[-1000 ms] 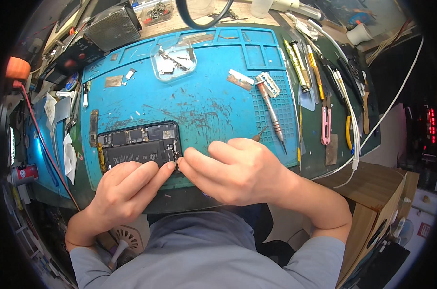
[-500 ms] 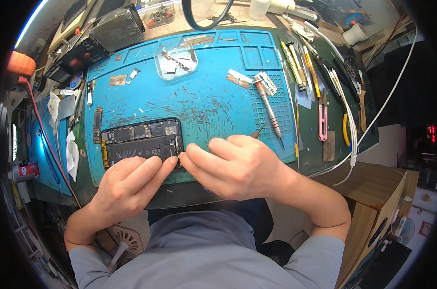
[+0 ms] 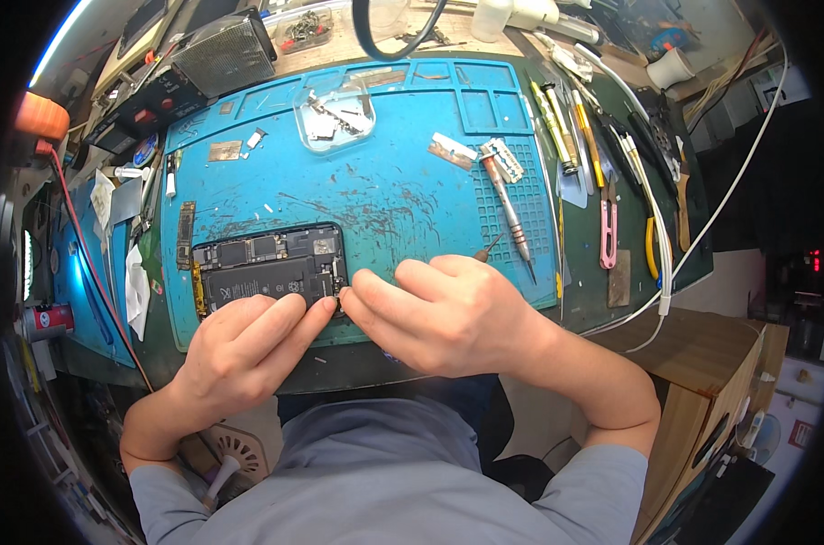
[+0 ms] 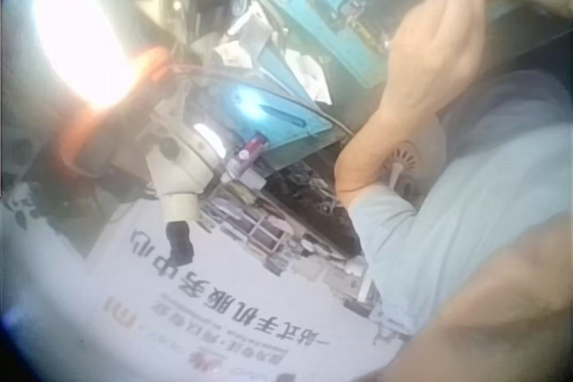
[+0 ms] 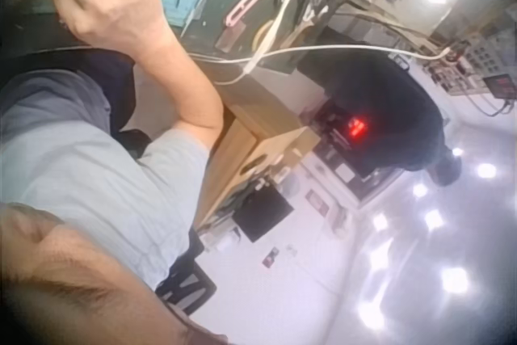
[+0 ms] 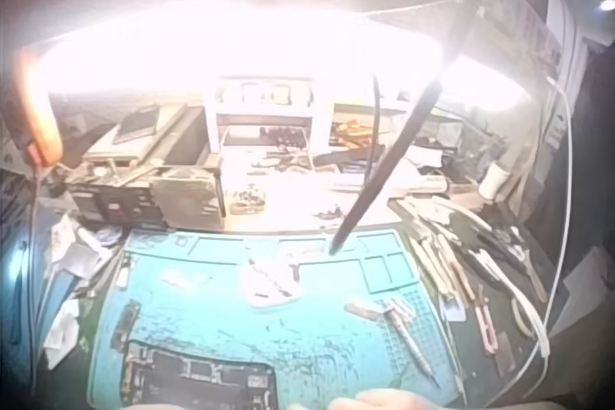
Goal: The person repairs a smartphone motherboard on a blue workbench. They use a soldering iron, tweezers, and a hot air gun to remove and install small components, then secure them with a screwdriver.
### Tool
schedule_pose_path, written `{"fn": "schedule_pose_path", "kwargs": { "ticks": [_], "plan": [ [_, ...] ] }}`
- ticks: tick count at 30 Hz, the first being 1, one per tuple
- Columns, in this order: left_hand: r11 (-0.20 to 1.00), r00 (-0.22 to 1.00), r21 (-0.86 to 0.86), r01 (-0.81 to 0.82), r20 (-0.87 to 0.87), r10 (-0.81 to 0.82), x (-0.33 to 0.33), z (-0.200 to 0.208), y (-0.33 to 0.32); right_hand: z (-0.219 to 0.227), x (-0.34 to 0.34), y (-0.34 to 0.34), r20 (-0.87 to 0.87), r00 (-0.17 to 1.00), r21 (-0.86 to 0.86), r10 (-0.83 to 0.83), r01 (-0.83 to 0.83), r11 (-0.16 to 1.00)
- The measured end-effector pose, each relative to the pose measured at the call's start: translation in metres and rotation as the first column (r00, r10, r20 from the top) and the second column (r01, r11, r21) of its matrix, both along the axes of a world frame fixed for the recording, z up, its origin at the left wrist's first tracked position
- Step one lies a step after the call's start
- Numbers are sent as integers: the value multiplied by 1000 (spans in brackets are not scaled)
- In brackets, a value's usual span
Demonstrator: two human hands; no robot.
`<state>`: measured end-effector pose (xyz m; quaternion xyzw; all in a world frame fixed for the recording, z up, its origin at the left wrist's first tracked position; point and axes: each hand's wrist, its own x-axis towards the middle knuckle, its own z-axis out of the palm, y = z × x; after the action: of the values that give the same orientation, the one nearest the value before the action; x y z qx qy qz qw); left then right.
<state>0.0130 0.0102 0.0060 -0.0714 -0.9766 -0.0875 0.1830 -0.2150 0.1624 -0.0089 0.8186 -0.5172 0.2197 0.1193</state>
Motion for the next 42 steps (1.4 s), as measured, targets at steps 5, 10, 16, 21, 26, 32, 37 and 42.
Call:
{"fn": "schedule_pose_path", "kwargs": {
  "ticks": [5,10,16,21,26,32,37,42],
  "plan": [
    [1000,1000,11,-4,3,4,0,0,0,-1,0,0,-10,1000,-2,2,-2,1000],
    [1000,1000,29,-2,13,1,-1,1,0,-2,-1,-1,-15,1000,-20,9,-9,1000],
    [1000,1000,29,-4,8,3,-2,-1,0,-3,-1,-1,-2,1000,-22,13,-13,1000],
    [1000,999,21,-7,36,6,-2,2,0,-5,-2,-2,9,1000,-31,19,-19,999],
    [999,1000,52,-8,8,7,-2,-1,-1,-3,-2,-2,22,1000,-2,13,-13,1000],
    [995,999,97,-21,-24,23,-4,-5,0,1,-4,-1,-5,1000,40,27,-27,999],
    [997,1000,66,-29,2,29,-5,-1,3,2,-3,-1,-1,1000,50,22,-21,999],
    [997,1000,74,-27,0,27,-7,0,3,1,-3,-1,12,1000,35,20,-21,999]
  ]
}}
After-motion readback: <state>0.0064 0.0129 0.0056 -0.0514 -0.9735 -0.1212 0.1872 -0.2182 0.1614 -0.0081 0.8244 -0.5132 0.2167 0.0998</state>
